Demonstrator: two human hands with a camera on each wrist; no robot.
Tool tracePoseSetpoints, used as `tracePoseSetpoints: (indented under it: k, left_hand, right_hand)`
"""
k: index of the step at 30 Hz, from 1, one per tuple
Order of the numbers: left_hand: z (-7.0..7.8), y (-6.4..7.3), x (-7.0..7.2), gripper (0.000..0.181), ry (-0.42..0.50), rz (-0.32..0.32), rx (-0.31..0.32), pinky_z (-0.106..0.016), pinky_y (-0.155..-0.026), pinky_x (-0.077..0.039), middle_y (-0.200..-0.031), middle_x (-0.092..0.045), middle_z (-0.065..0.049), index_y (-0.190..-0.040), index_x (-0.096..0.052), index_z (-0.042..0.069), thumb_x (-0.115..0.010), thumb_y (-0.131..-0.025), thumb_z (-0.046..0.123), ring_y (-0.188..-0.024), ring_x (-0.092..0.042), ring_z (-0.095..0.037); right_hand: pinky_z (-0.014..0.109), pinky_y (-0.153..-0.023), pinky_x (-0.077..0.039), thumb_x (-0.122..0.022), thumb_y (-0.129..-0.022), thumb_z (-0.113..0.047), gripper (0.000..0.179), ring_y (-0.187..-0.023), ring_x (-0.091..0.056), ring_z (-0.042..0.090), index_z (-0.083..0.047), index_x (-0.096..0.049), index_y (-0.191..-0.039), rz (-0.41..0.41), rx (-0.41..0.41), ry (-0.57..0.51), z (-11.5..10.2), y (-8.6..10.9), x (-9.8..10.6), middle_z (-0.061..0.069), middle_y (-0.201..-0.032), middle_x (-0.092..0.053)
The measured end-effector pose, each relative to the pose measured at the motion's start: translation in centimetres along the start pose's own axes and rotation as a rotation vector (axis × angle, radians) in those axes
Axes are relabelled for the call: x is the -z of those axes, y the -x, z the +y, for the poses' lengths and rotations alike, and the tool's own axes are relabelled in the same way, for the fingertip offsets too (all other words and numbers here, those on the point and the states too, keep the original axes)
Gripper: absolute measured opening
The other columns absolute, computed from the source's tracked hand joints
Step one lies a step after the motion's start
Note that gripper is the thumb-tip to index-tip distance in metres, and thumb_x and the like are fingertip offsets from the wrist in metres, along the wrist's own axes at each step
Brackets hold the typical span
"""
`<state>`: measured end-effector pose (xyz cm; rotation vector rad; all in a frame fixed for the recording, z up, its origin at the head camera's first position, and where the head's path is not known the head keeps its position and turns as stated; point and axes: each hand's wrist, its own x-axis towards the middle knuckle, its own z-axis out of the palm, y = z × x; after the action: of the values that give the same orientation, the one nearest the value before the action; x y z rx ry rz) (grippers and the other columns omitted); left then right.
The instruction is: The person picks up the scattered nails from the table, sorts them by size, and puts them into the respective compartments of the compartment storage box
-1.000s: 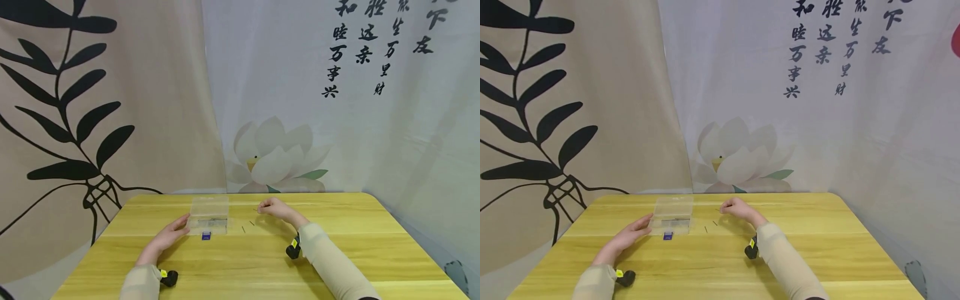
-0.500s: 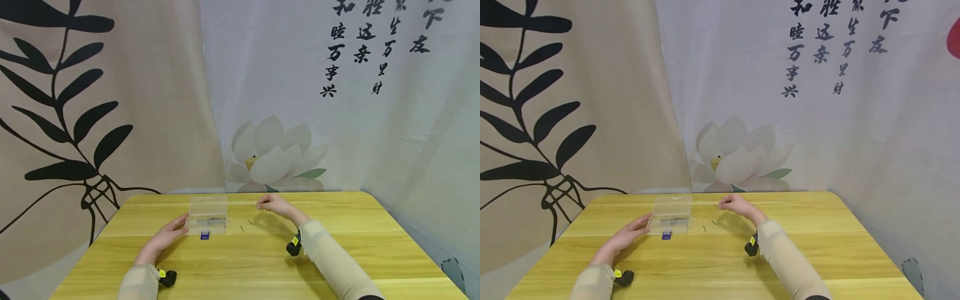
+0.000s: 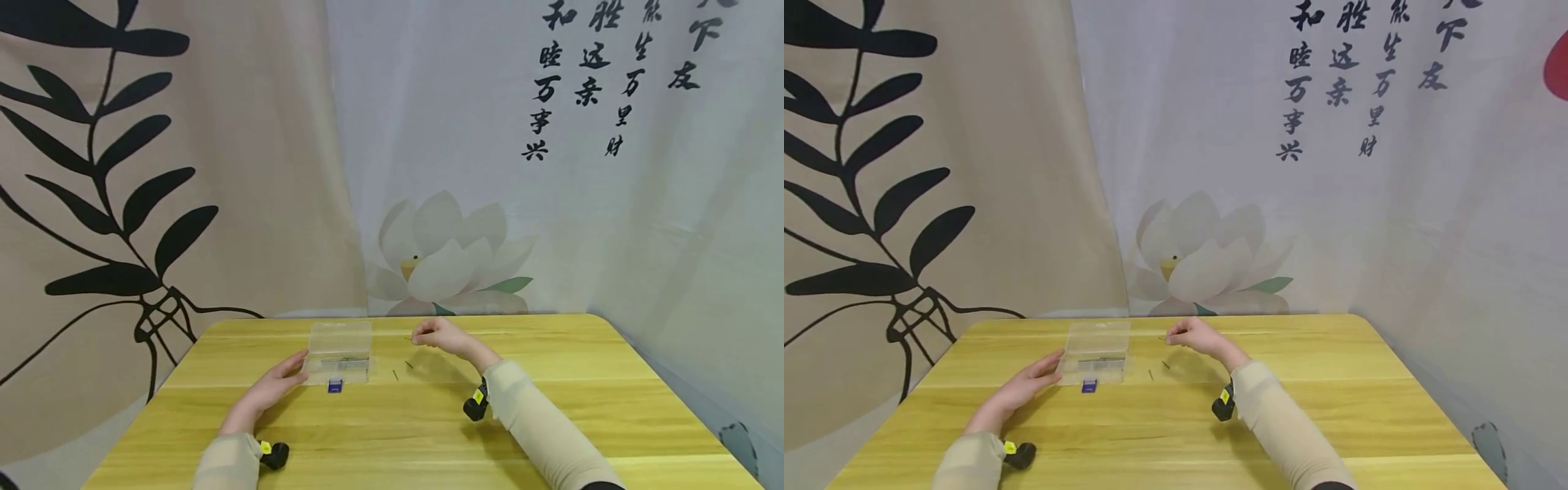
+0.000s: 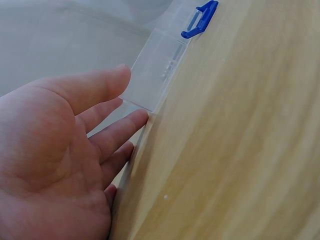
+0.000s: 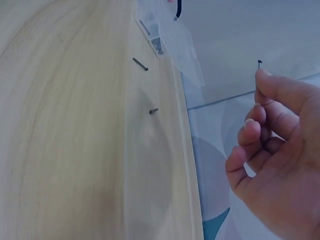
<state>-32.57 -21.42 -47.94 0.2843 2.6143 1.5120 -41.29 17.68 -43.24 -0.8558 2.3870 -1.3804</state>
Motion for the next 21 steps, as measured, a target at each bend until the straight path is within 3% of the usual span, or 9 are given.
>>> tracePoseSetpoints:
  k: [8,15,21]
  left_hand:
    - [-0.3,-0.3,-0.1,0.062,0.000,-0.001,0.000,-0.065,-0.108,-0.019,-0.152,-0.027,-0.027,-0.154,-0.025,0.007,-0.053,-0.101,0.023,-0.138,-0.023,-0.048]
    - [-0.8,-0.2,-0.1,0.061,0.014,0.003,-0.002,-0.065,-0.108,-0.020,-0.152,-0.028,-0.027,-0.153,-0.026,0.007,-0.053,-0.101,0.022,-0.138,-0.024,-0.047]
    - [-0.8,-0.3,0.0,0.060,0.013,0.011,-0.010,-0.063,-0.108,-0.021,-0.151,-0.030,-0.027,-0.153,-0.028,0.006,-0.054,-0.101,0.022,-0.138,-0.025,-0.047]
  right_hand:
    - [0.040,-0.089,-0.048,-0.061,-0.096,-0.019,0.021,-0.097,-0.058,0.015,-0.001,-0.067,-0.104,-0.011,0.025,0.023,-0.9,-1.3,-1.3,0.005,-0.108,-0.065]
    - [0.054,-0.087,-0.046,-0.062,-0.095,-0.016,0.018,-0.088,-0.057,0.020,0.000,-0.068,-0.100,-0.060,0.050,0.044,-1.4,-2.7,-3.3,0.001,-0.096,-0.066]
    - [0.039,-0.081,-0.050,-0.063,-0.094,-0.016,0.012,-0.085,-0.058,0.012,-0.006,-0.069,-0.098,-0.061,0.053,0.097,-1.6,-3.6,-4.4,-0.003,-0.092,-0.066]
